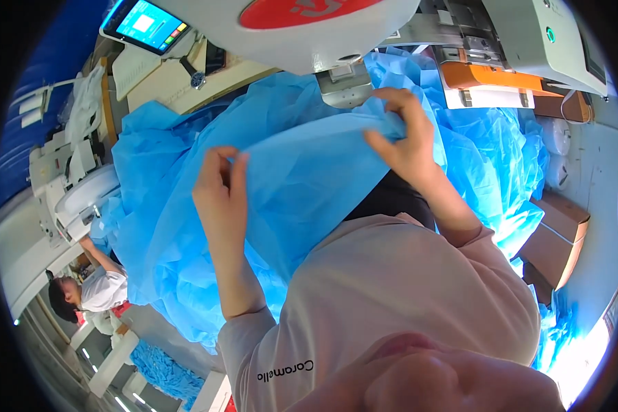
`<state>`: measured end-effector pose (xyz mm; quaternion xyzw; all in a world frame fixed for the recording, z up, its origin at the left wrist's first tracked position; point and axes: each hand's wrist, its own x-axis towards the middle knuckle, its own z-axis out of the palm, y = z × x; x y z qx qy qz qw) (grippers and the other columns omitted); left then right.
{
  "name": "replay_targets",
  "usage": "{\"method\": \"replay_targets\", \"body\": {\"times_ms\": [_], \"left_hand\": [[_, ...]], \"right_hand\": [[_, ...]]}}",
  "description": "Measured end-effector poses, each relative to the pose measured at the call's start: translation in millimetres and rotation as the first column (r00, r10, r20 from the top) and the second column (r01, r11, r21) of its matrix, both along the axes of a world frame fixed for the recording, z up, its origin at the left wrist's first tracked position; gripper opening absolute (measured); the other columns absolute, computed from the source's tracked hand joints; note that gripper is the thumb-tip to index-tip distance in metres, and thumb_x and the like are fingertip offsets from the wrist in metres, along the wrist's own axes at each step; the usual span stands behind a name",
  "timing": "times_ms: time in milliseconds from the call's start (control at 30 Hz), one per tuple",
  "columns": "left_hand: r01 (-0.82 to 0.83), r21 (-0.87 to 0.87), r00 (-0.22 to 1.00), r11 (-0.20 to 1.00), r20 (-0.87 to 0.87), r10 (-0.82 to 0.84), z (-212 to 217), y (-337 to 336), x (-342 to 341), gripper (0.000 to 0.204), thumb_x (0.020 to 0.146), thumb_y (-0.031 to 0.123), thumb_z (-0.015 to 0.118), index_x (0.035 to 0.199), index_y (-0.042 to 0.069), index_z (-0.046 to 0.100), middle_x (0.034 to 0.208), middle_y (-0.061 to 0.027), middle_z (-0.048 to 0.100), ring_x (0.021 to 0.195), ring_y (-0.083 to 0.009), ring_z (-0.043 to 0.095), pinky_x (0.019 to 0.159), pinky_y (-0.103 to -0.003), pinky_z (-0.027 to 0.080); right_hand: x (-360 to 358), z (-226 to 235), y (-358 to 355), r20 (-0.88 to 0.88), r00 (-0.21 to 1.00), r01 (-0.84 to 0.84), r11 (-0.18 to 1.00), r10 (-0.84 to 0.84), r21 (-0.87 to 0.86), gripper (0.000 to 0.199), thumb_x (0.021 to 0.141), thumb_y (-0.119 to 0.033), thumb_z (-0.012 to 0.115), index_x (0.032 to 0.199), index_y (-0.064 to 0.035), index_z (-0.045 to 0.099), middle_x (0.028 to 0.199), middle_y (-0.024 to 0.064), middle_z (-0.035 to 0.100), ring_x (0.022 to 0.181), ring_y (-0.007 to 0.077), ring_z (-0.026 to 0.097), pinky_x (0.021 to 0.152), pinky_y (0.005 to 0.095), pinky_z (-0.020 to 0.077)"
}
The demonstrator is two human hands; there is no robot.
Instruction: Arranging and smoothing out large pieces of blue fabric at a factory workstation.
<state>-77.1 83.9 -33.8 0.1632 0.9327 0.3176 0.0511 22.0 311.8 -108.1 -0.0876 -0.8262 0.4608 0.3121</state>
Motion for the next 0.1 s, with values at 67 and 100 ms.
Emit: {"method": "replay_targets", "body": {"times_ms": [67,100], "left_hand": [[0.104,-0.033,0.99,0.994,0.1,-0.1,3,-2,10,0.01,0.085,0.011,0.065,0.087,0.004,0.058,0.062,-0.0013,0.045,0.053,-0.0086,0.039,0.05,-0.025,0.032],[0.106,-0.033,0.989,0.994,0.106,-0.102,1,-3,10,0.01,0.085,0.011,0.065,0.087,0.004,0.058,0.062,-0.0013,0.045,0.053,-0.0086,0.039,0.05,-0.025,0.032]], "right_hand": [[-11,-6,12,-0.081,0.984,0.17,0.978,-0.161,0.124,0.042,0.064,-0.002,0.067,0.106,-0.0043,0.058,0.075,0.0055,0.055,0.059,0.0156,0.05,0.055,0.025,0.0431],[-14,-9,20,-0.035,0.982,0.185,0.983,-0.185,-0.005,0.04,0.067,-0.003,0.064,0.107,-0.0069,0.058,0.076,0.0033,0.056,0.061,0.0156,0.054,0.057,0.0241,0.0443]]}}
